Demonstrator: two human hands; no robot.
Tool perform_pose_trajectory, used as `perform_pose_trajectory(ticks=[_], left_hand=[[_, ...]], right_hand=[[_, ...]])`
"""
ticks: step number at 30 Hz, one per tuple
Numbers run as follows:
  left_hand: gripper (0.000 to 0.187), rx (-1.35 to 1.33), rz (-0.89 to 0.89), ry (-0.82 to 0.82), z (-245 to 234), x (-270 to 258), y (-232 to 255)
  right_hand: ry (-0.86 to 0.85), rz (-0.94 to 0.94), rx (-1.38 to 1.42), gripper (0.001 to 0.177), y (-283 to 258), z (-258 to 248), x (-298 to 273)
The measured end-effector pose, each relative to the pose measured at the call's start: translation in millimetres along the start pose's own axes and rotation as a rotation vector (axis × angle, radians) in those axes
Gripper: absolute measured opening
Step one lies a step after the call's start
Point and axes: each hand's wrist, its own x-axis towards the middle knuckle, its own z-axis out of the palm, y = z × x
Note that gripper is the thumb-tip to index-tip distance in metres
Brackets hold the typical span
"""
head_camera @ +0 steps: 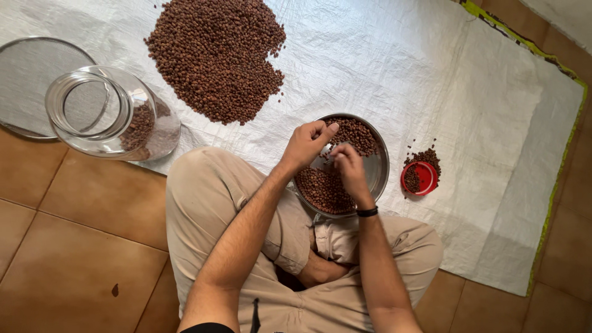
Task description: The person sits on the floor and sorts brown seeds from a metal bowl, picking out specific items and placing them into a small red container. The person continues this repetitive sorting process throughout the clip.
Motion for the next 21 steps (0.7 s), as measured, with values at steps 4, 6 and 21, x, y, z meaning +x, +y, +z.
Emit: perform_pose_trajectory(ticks=[4,6,21], left_hand=[[0.058,-0.069,0.020,-0.002,-1,-2,-1],[0.057,-0.102,0.044,-0.008,-2,-3,-1],[0.075,-0.479,-0.367,-0.378,84,-119,-31]], right_hand=[[0.104,0.027,-0.737,0.018,-53,35,1],[0.126,-0.109,-0.821,0.018,-62,44,4],[0.076,-0.172,-0.228,0.014,-118,-11,-93]])
